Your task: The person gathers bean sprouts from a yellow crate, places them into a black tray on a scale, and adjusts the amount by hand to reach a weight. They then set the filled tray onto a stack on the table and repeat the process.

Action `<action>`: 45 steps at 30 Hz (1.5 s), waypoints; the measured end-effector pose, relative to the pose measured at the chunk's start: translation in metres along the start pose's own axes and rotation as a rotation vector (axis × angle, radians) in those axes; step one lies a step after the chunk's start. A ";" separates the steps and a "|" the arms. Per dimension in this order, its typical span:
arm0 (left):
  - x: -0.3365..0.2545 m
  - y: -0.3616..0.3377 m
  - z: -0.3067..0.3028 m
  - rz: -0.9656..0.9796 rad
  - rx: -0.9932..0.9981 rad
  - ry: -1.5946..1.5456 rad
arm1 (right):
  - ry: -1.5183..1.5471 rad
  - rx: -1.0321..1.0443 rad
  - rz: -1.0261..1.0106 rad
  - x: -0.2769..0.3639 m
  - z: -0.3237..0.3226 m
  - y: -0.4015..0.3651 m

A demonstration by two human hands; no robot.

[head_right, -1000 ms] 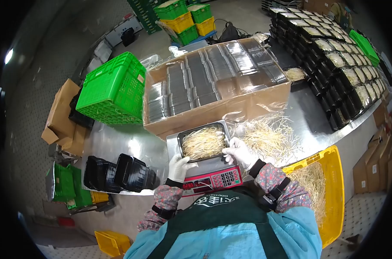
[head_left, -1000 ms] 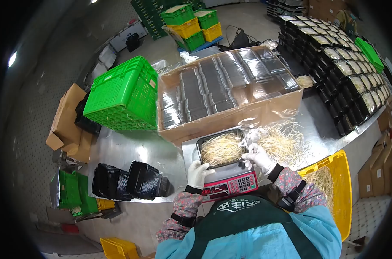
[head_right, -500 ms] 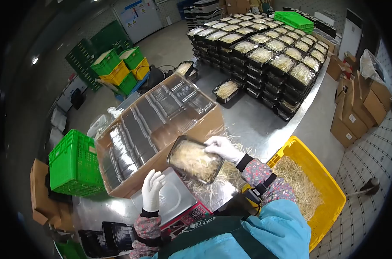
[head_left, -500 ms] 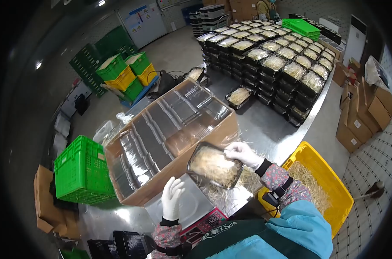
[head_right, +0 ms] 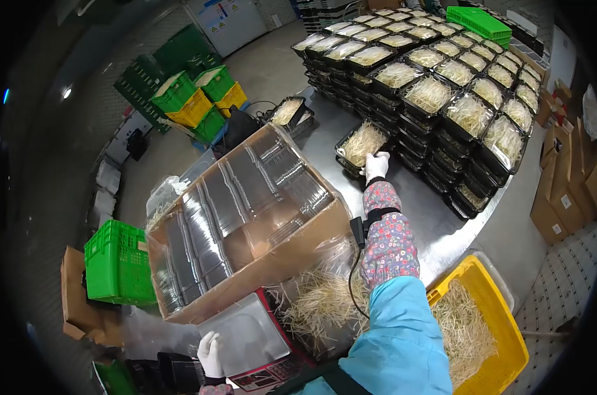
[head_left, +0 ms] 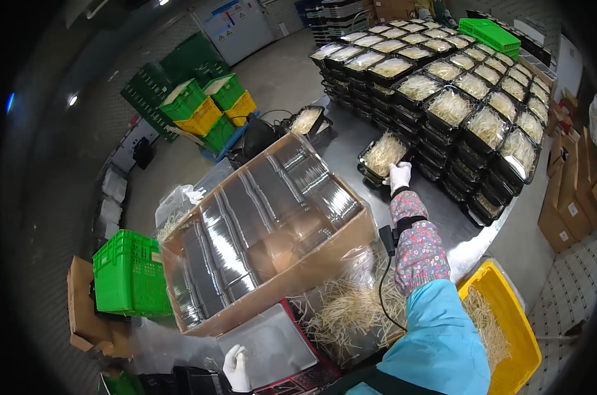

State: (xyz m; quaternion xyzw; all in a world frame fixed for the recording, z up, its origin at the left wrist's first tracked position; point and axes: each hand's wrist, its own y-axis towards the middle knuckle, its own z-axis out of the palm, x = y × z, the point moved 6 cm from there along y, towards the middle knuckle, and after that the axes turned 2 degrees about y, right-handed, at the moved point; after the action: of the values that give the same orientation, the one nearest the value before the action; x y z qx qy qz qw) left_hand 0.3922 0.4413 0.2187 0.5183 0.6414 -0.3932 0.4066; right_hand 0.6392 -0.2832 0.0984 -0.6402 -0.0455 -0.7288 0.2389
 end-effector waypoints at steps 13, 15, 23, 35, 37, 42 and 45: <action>0.077 0.065 0.017 0.278 -0.102 1.093 | 0.397 0.143 0.052 -0.018 -0.033 -0.040; 0.009 0.049 0.095 0.419 0.034 1.053 | 0.457 0.158 0.068 -0.007 -0.049 -0.054; -0.035 -0.054 0.183 0.913 0.749 0.407 | 0.388 0.377 0.001 0.071 -0.057 -0.159; 0.144 -0.046 -0.288 -0.076 -0.441 1.130 | 0.397 0.719 0.019 0.056 0.022 -0.396; 0.127 -0.055 -0.296 -0.198 -0.423 0.972 | 0.335 0.692 0.058 0.040 0.030 -0.439; 0.128 -0.043 -0.337 0.004 -0.593 0.452 | 0.382 0.681 0.096 0.037 0.015 -0.476; 0.066 -0.026 -0.315 0.119 -0.643 0.328 | 0.429 0.586 0.062 0.053 -0.024 -0.452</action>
State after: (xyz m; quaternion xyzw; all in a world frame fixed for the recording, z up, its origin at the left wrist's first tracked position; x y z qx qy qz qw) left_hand 0.3216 0.7519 0.2733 0.4565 0.7576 -0.0588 0.4628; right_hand 0.4298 0.0912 0.2526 -0.3780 -0.1818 -0.7950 0.4383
